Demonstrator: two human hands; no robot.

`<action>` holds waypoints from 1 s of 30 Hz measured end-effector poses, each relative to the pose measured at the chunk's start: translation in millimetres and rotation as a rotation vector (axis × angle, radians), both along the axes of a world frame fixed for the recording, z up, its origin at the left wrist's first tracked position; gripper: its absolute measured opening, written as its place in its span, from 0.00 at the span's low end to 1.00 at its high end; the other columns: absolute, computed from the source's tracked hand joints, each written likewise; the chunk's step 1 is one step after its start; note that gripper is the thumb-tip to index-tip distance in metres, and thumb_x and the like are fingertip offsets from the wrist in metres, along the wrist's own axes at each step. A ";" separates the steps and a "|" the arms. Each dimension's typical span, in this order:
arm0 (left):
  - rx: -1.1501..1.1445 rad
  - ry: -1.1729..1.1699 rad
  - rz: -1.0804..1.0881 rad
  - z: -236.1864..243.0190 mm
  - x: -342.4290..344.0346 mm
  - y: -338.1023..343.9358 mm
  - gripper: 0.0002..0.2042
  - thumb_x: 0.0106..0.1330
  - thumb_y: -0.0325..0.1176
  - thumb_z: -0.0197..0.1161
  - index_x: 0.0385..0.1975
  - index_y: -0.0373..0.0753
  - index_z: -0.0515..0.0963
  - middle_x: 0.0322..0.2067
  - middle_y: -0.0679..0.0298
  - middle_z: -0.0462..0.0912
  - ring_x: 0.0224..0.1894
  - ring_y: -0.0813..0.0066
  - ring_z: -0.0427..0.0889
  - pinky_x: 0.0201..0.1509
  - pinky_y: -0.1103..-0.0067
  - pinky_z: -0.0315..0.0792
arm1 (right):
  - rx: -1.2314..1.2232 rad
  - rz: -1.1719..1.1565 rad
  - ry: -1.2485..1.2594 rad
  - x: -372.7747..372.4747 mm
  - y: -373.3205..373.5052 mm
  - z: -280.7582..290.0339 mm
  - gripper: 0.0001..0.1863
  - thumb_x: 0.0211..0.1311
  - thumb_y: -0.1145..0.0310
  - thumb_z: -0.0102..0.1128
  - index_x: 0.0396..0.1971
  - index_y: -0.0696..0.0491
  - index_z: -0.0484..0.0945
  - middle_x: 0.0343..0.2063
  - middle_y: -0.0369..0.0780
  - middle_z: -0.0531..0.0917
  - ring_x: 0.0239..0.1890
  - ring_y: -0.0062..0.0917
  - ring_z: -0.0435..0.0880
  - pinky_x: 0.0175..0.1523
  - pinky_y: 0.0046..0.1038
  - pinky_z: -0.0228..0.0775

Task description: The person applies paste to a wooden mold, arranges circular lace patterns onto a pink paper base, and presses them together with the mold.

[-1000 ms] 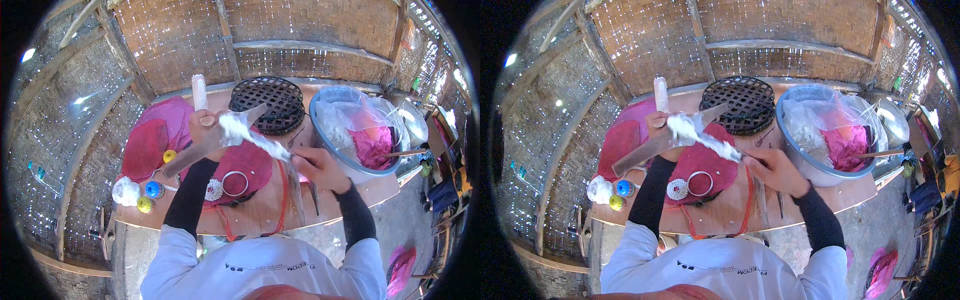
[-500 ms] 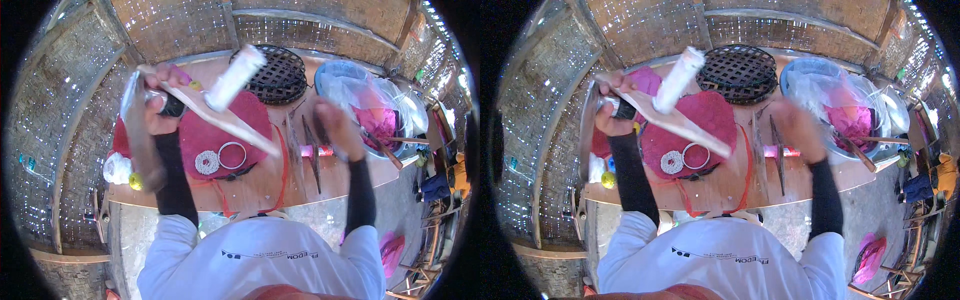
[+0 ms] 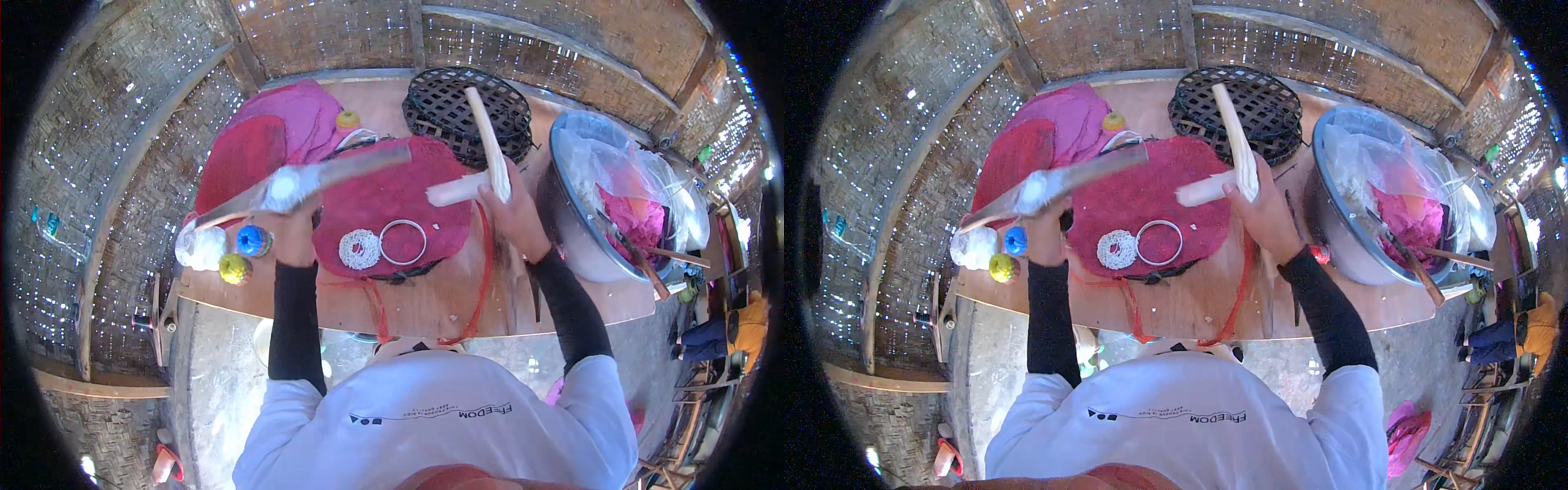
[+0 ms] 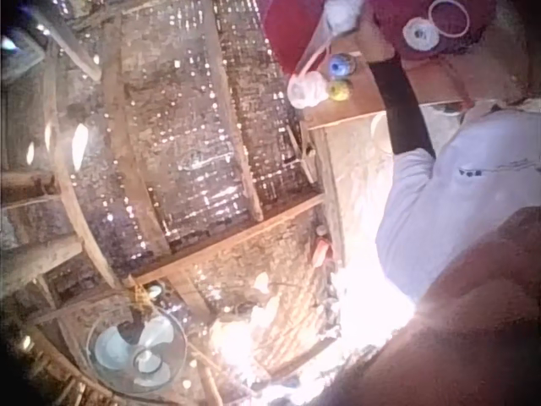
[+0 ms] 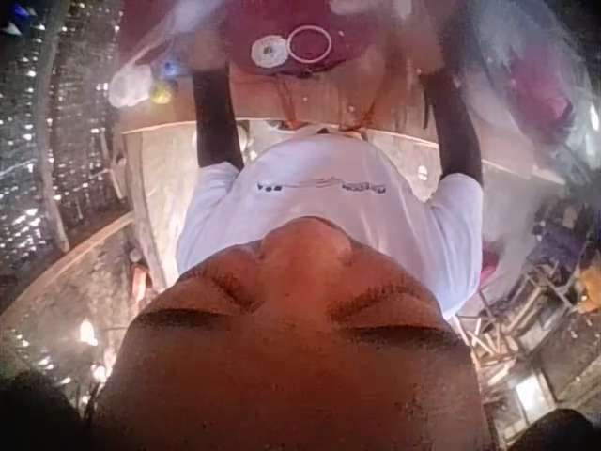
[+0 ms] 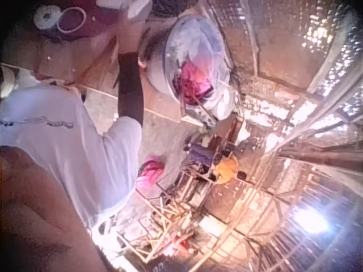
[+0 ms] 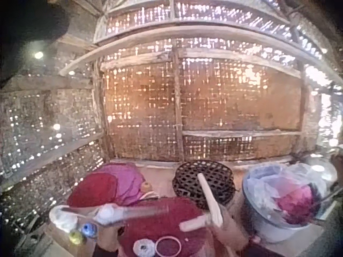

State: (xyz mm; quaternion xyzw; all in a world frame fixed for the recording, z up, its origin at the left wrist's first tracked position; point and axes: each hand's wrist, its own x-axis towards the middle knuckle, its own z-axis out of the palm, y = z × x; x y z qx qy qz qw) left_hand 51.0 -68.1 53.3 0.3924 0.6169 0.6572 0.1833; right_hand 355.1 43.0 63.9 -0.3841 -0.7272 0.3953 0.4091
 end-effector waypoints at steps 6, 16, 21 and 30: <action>0.082 0.140 0.116 -24.2 1.4 -35.8 0.24 0.45 0.26 0.67 0.44 0.33 0.67 0.43 0.59 0.74 0.45 0.69 0.73 0.52 0.75 0.64 | 0.359 0.038 -0.383 -13.4 -11.3 -2.1 0.34 0.54 0.61 0.56 0.57 0.60 0.54 0.48 0.53 0.70 0.51 0.41 0.70 0.52 0.33 0.63; 0.103 0.286 0.215 -34.3 -3.7 -34.0 0.20 0.47 0.27 0.65 0.42 0.34 0.69 0.41 0.60 0.75 0.45 0.69 0.73 0.51 0.76 0.65 | 0.332 -0.003 -0.410 -14.1 -10.1 -1.9 0.33 0.53 0.62 0.57 0.56 0.57 0.56 0.46 0.51 0.70 0.46 0.40 0.74 0.49 0.33 0.65; 0.143 0.434 0.067 -36.8 20.3 -17.3 0.16 0.46 0.29 0.64 0.37 0.36 0.73 0.34 0.61 0.78 0.39 0.69 0.77 0.46 0.74 0.69 | 0.139 0.013 0.014 -4.5 -17.8 43.4 0.29 0.58 0.64 0.51 0.56 0.59 0.56 0.47 0.42 0.68 0.46 0.22 0.67 0.50 0.23 0.60; 0.063 0.839 -0.097 15.6 80.4 -19.2 0.20 0.39 0.42 0.68 0.33 0.40 0.76 0.32 0.58 0.79 0.35 0.58 0.77 0.41 0.67 0.68 | 0.324 0.226 0.021 -8.9 -53.0 48.6 0.35 0.57 0.64 0.49 0.60 0.62 0.47 0.57 0.48 0.59 0.62 0.31 0.53 0.64 0.30 0.39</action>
